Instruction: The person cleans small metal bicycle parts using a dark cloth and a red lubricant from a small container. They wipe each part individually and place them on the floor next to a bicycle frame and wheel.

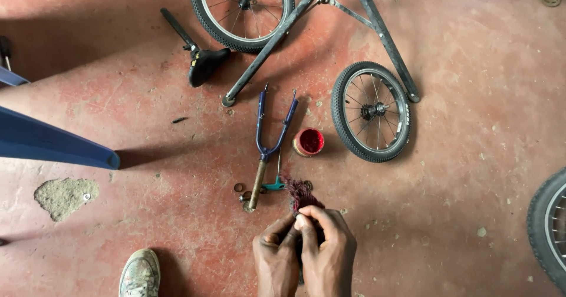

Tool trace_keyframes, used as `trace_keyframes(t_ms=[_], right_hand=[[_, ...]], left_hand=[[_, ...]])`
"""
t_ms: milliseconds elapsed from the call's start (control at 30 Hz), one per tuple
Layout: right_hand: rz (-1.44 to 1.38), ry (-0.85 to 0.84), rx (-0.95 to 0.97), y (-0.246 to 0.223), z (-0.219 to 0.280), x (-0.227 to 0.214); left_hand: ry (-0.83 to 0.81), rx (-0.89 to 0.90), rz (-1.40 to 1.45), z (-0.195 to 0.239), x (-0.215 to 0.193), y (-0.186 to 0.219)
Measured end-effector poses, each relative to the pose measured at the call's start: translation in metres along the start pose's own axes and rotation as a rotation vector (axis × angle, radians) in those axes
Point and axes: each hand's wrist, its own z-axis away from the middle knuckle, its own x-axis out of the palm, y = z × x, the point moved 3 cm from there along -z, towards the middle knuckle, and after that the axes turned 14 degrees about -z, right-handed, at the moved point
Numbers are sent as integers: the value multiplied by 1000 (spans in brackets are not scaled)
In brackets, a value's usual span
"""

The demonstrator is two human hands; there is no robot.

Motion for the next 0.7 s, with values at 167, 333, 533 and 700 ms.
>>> trace_keyframes(t_ms=[167, 333, 533, 700], right_hand=[[63, 90, 95, 6, -3, 3], [128, 188, 253, 9, -16, 11], [-67, 205, 774, 41, -17, 9], [-130, 317, 465, 52, -1, 8]], left_hand=[[-26, -4, 147, -1, 6, 0], [-34, -48, 219, 1, 7, 7], [-42, 186, 231, -4, 17, 12], [-16, 215, 219, -16, 6, 33]])
